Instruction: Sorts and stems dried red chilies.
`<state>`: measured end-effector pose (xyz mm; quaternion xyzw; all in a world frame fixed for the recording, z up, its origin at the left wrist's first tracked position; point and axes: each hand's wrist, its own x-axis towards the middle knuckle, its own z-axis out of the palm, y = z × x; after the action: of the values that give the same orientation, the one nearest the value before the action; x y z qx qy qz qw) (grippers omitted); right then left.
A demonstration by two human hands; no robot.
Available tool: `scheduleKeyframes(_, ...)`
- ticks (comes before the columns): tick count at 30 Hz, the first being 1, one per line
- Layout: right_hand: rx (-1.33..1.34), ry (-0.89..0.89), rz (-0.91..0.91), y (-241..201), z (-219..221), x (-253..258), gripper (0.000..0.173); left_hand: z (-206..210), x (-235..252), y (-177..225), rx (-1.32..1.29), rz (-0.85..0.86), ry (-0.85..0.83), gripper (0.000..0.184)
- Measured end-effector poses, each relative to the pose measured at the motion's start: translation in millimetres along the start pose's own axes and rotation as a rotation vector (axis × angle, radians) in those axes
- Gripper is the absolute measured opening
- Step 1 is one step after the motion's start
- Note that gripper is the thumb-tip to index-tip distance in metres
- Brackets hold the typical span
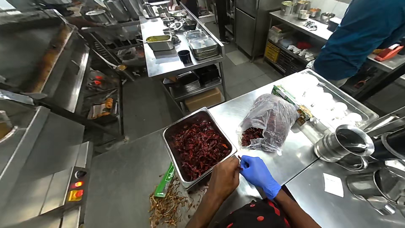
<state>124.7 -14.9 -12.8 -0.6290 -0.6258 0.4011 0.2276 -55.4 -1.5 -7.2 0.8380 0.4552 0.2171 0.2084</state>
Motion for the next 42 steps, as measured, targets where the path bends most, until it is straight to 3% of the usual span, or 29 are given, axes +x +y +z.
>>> scheduleKeyframes(2,0.093,0.043,0.008,5,7,1,0.021,3,4,1,-0.102,-0.036,0.087,0.02)
scheduleKeyframes(4,0.421,0.006,-0.021,13,10,3,0.02,-1,9,0,-0.422,-0.184,0.147,0.018)
scheduleKeyframes(6,0.773,-0.144,-0.053,13,5,3,0.023,-6,14,-1,-0.737,-0.333,0.155,0.024)
scheduleKeyframes(8,0.992,-0.293,-0.074,14,0,3,0.029,-7,14,-5,-0.85,-0.373,0.157,0.028)
scheduleKeyframes(10,1.074,-0.371,-0.108,14,-2,3,0.036,-4,13,-8,-0.853,-0.365,0.151,0.029)
scheduleKeyframes(13,0.989,-0.381,-0.165,10,-5,2,0.048,3,11,-9,-0.739,-0.339,0.141,0.028)
scheduleKeyframes(16,0.773,-0.259,-0.065,-3,-6,1,0.035,4,10,-3,-0.612,-0.343,0.149,0.022)
scheduleKeyframes(19,0.725,-0.21,-0.018,-5,-4,1,0.023,8,9,-2,-0.612,-0.356,0.145,0.023)
scheduleKeyframes(28,0.682,-0.309,-0.032,1,-6,-2,0.03,17,3,-9,-0.326,-0.276,0.182,0.033)
scheduleKeyframes(31,0.827,-0.345,-0.048,0,-3,-3,0.024,18,2,-6,-0.457,-0.305,0.187,0.035)
scheduleKeyframes(37,1.435,-0.503,-0.127,12,17,0,0.011,26,5,8,-0.848,-0.279,0.352,0.037)
scheduleKeyframes(42,1.458,-0.463,-0.123,14,20,2,0.017,29,2,-3,-0.603,-0.247,0.362,0.036)
